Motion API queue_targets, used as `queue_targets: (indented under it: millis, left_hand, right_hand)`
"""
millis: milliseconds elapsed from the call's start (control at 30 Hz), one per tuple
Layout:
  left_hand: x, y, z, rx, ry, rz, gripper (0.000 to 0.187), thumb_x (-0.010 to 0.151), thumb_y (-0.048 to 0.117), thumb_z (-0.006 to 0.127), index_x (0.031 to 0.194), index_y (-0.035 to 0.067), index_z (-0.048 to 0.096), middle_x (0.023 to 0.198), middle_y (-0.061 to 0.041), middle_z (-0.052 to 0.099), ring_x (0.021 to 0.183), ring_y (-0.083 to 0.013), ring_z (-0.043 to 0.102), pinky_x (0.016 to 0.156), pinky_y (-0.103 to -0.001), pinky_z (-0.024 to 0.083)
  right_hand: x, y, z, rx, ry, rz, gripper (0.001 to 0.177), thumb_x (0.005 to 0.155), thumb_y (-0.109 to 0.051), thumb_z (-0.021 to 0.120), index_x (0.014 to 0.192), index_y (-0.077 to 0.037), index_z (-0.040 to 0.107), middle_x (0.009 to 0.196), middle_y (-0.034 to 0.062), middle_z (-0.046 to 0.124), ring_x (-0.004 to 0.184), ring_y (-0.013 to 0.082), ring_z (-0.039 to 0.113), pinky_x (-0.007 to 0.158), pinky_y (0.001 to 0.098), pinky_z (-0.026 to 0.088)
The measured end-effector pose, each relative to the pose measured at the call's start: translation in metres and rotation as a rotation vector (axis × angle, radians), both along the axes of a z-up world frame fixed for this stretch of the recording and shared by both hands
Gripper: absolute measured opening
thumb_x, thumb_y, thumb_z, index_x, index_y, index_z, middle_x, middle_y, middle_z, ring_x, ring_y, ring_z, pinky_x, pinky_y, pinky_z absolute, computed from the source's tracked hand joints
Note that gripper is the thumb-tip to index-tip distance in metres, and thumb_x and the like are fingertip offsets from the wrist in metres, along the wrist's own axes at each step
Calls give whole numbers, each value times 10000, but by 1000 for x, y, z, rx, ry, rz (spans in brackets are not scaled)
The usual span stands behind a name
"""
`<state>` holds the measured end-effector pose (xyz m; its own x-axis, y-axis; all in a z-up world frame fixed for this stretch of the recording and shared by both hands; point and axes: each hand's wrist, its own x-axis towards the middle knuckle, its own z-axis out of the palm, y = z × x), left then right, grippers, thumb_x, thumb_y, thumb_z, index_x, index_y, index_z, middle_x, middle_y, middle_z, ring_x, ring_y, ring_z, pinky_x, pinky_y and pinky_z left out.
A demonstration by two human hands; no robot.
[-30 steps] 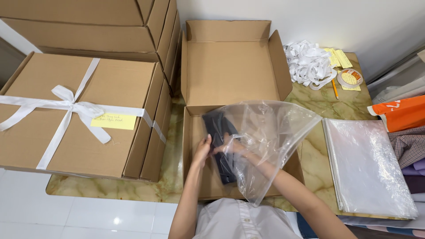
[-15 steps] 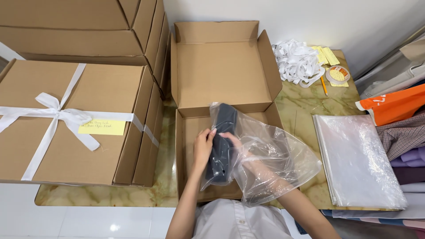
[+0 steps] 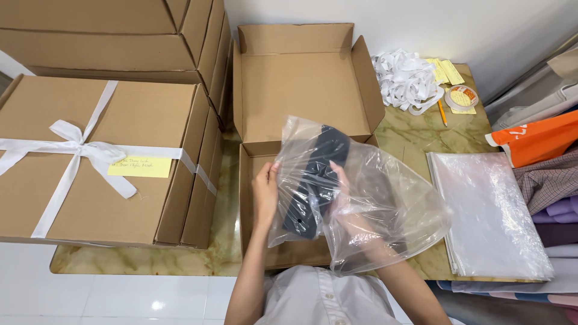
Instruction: Packing a garment into a plastic-lined cardboard box and stacking it on a pile.
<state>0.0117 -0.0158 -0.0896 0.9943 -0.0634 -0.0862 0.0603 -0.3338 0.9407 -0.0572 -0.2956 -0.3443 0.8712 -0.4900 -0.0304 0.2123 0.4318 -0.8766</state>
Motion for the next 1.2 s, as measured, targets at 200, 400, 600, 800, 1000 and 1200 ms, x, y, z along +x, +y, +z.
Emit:
queue_targets:
  millis: [200,400,600,800,1000,1200]
  left_hand:
    - [16,7,6,-59,-24,54,301,1033,358,599,807,178,682,560,-25,482,630,-144,457,597,-315,450]
    - [14,18,18,-157,32,80,305,1037,335,592,781,180,651,525,24,418,547,-106,408,485,-240,406]
    - [15,19,17,-180,11,41,313,1033,319,612,766,158,637,515,20,412,527,-98,393,465,-238,372]
    - [28,29,-7,-196,-11,68,316,1025,321,629,751,164,632,495,17,397,493,-92,372,445,-230,362]
    - [20,38,1,-209,-6,81,335,1030,312,629,730,162,616,499,28,376,504,-84,346,436,-227,330]
    - [24,40,-3,-194,-31,62,328,1028,311,634,743,149,625,510,12,377,526,-97,350,438,-251,340]
  right_hand:
    - [27,18,104,-553,-54,-136,550,839,-141,702,1306,70,503,1286,294,576,1259,394,508,1072,466,432]
    - [-2,70,293,621,129,-500,441,647,-391,823,974,-110,733,1075,175,715,946,347,681,856,514,549]
    - [-8,-43,192,-71,161,-686,306,896,-356,572,1044,-143,733,1108,153,687,1016,252,633,918,351,483]
    - [-15,-49,194,-1005,97,-945,193,1058,-265,561,1077,-124,692,985,88,662,958,214,630,908,306,481]
    - [-34,7,322,309,198,-435,358,798,-523,675,985,-220,708,1082,21,689,998,119,582,1007,264,459]
    - [-35,-17,312,515,221,-497,506,670,-469,815,1076,-172,755,1145,64,741,1019,188,697,934,291,568]
